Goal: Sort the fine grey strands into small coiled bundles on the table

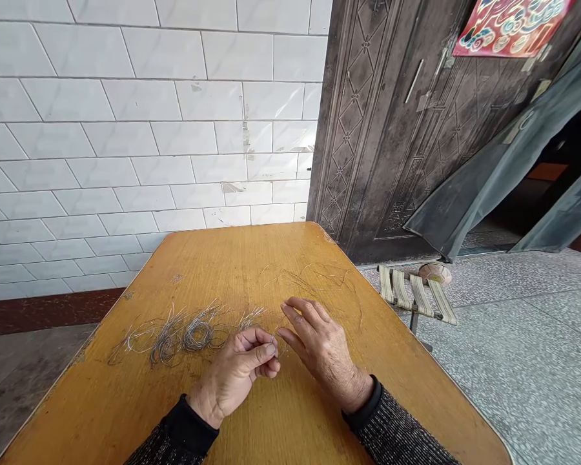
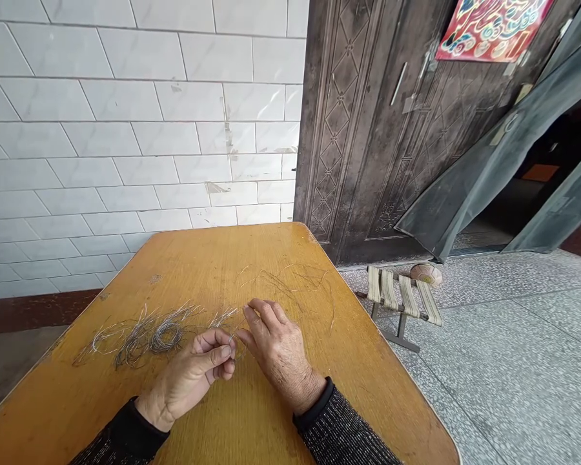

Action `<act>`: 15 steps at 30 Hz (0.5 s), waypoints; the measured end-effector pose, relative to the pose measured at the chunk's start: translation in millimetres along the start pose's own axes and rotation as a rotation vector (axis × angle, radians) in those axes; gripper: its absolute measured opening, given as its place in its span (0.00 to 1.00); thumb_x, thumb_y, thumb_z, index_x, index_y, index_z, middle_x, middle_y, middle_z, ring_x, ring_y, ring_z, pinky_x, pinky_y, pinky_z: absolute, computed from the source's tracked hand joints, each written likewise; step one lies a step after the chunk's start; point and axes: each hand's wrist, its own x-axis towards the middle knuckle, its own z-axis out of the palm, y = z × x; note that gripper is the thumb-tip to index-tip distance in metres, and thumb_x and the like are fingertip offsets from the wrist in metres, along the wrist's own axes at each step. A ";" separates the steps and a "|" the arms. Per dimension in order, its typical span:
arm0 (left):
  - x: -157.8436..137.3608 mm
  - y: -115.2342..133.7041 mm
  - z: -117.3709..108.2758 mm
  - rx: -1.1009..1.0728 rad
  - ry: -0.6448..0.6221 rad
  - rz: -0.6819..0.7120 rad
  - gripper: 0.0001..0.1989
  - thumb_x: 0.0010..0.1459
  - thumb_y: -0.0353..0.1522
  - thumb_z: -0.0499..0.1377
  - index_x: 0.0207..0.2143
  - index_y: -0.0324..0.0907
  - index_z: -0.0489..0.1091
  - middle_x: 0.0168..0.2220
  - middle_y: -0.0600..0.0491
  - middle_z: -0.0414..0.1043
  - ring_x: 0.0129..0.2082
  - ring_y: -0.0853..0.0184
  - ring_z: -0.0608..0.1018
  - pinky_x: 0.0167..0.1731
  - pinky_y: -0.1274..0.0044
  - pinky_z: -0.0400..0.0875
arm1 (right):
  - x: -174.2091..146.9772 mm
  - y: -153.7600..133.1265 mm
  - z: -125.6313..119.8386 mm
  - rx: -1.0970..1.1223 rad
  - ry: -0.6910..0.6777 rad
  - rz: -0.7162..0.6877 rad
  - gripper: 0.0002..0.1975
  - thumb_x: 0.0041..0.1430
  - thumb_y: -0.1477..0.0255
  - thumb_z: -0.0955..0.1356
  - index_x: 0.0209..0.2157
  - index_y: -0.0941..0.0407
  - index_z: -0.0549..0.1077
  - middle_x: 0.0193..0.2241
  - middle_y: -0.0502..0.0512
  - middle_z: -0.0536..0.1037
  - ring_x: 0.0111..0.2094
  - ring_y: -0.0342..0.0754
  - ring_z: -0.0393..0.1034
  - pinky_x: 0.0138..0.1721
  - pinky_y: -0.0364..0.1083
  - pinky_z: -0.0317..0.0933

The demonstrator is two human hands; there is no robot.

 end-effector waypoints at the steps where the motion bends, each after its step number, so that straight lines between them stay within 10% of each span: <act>1: -0.2 0.2 0.3 -0.004 -0.005 0.001 0.08 0.43 0.31 0.66 0.24 0.38 0.69 0.23 0.56 0.68 0.22 0.74 0.71 0.23 0.80 0.62 | 0.3 -0.2 0.2 0.001 0.010 0.000 0.12 0.60 0.69 0.62 0.42 0.61 0.69 0.37 0.63 0.74 0.39 0.51 0.68 0.36 0.48 0.68; 15: -0.5 -0.6 0.8 -0.045 -0.042 0.022 0.07 0.45 0.30 0.66 0.24 0.38 0.70 0.24 0.56 0.68 0.21 0.75 0.72 0.23 0.81 0.63 | -2.1 -1.1 3.1 0.010 0.023 0.039 0.14 0.61 0.68 0.61 0.42 0.61 0.70 0.39 0.64 0.75 0.38 0.50 0.71 0.36 0.47 0.69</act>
